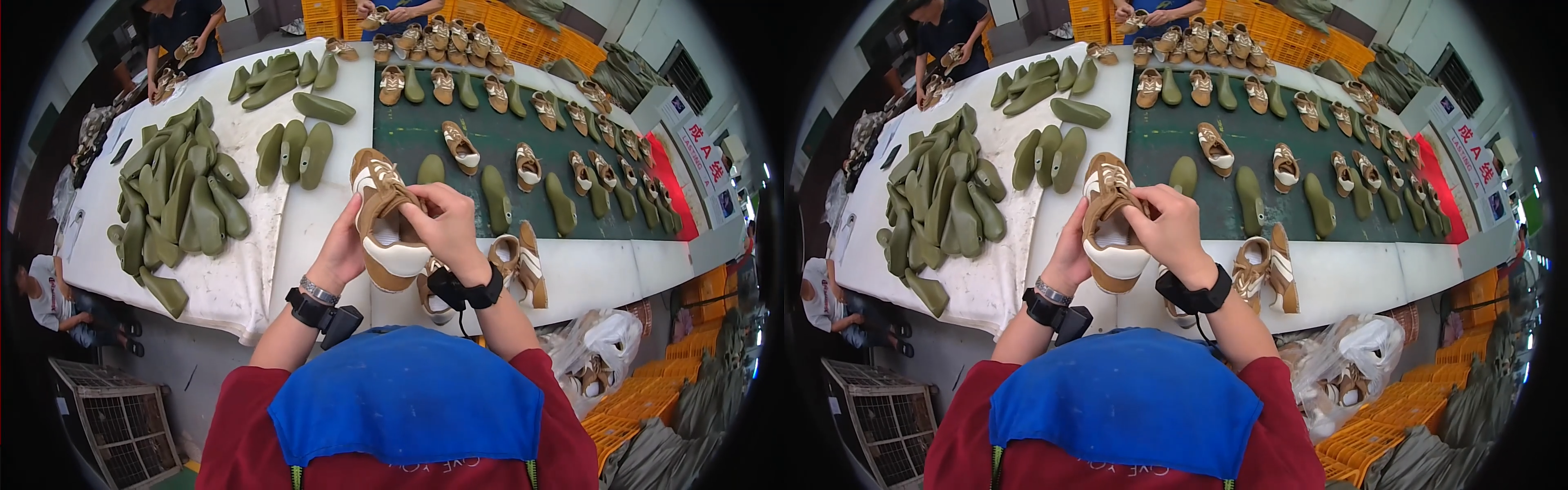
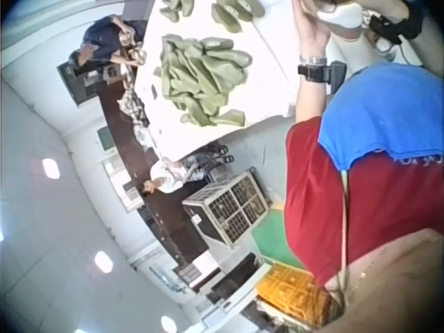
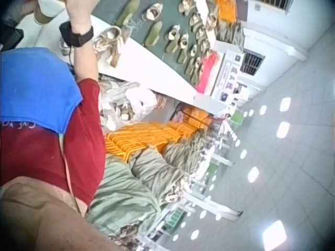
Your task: The recorder is seen assembling shoe uppers onto shoe lasts and placing them onto a production line conveyor belt.
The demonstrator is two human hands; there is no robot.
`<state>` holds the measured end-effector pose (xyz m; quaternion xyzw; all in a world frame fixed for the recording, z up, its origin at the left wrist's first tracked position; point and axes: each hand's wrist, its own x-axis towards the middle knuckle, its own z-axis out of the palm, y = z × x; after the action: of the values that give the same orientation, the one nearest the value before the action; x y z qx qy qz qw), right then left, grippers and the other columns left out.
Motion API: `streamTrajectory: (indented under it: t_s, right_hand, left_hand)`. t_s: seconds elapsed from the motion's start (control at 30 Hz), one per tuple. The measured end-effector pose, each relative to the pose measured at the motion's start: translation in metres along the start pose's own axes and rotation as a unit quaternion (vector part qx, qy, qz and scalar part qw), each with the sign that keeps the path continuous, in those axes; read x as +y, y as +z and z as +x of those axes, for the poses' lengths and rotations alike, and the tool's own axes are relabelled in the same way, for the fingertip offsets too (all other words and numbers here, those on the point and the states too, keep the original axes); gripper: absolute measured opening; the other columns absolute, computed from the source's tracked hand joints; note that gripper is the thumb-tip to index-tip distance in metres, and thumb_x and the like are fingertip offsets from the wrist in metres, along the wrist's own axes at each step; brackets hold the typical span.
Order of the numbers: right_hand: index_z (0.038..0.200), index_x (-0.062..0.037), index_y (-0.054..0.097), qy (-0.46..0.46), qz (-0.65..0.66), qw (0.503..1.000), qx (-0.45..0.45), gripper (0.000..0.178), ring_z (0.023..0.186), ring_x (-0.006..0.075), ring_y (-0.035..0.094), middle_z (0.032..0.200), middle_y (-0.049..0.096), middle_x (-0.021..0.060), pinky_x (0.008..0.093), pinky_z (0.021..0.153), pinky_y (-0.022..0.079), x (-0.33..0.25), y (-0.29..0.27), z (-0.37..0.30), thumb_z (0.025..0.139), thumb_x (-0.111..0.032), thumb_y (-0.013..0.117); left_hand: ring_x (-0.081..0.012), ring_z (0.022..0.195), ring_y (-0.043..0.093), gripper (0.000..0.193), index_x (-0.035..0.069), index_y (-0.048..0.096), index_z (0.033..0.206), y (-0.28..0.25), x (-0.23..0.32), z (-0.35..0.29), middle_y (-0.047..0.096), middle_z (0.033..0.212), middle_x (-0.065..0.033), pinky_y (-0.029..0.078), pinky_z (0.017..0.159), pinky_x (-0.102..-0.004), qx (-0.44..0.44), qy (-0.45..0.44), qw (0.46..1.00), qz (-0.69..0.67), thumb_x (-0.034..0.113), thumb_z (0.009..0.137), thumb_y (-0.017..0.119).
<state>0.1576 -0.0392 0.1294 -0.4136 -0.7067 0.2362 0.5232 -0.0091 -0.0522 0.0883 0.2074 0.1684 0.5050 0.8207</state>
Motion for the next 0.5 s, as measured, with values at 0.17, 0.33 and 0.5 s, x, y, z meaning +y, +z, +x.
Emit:
streamTrajectory:
  t_s: [0.17, 0.33, 0.5]
  right_hand:
    - [0.088, -0.0012, 0.067, 0.038, 0.063, 0.997, 0.014, 0.018, 0.060, 0.0130, 0.057, 0.071, 0.062, 0.0064, 0.0243, 0.056, 0.046, -0.011, -0.004, -0.009, 0.072, -0.007, 0.069]
    - [0.090, -0.0004, 0.065, -0.020, 0.043, 0.999, 0.020, 0.022, 0.064, 0.0138, 0.058, 0.077, 0.060, 0.0069, 0.0246, 0.058, 0.047, -0.016, -0.005, -0.013, 0.068, -0.005, 0.069]
    - [0.086, -0.0018, 0.063, -0.057, -0.012, 0.998, 0.021, 0.024, 0.063, 0.0209, 0.058, 0.077, 0.058, 0.0084, 0.0278, 0.058, 0.048, -0.030, 0.003, -0.013, 0.064, -0.007, 0.070]
  left_hand:
    - [-0.0215, 0.118, 0.046, 0.048, 0.007, 0.038, 0.132, -0.002, -0.005, -0.007, 0.048, 0.128, -0.0100, 0.036, 0.102, -0.0382, -0.019, -0.005, 0.999, -0.026, 0.037, 0.095, 0.041]
    - [-0.0241, 0.117, 0.047, 0.053, 0.007, 0.038, 0.132, 0.002, -0.012, -0.010, 0.048, 0.128, -0.0113, 0.038, 0.101, -0.0405, -0.052, -0.001, 0.996, -0.067, 0.043, 0.094, 0.041]
    - [-0.0250, 0.116, 0.049, 0.064, 0.009, 0.038, 0.133, -0.006, -0.020, -0.008, 0.047, 0.129, -0.0128, 0.040, 0.099, -0.0410, -0.043, -0.016, 0.994, -0.104, 0.057, 0.091, 0.033]
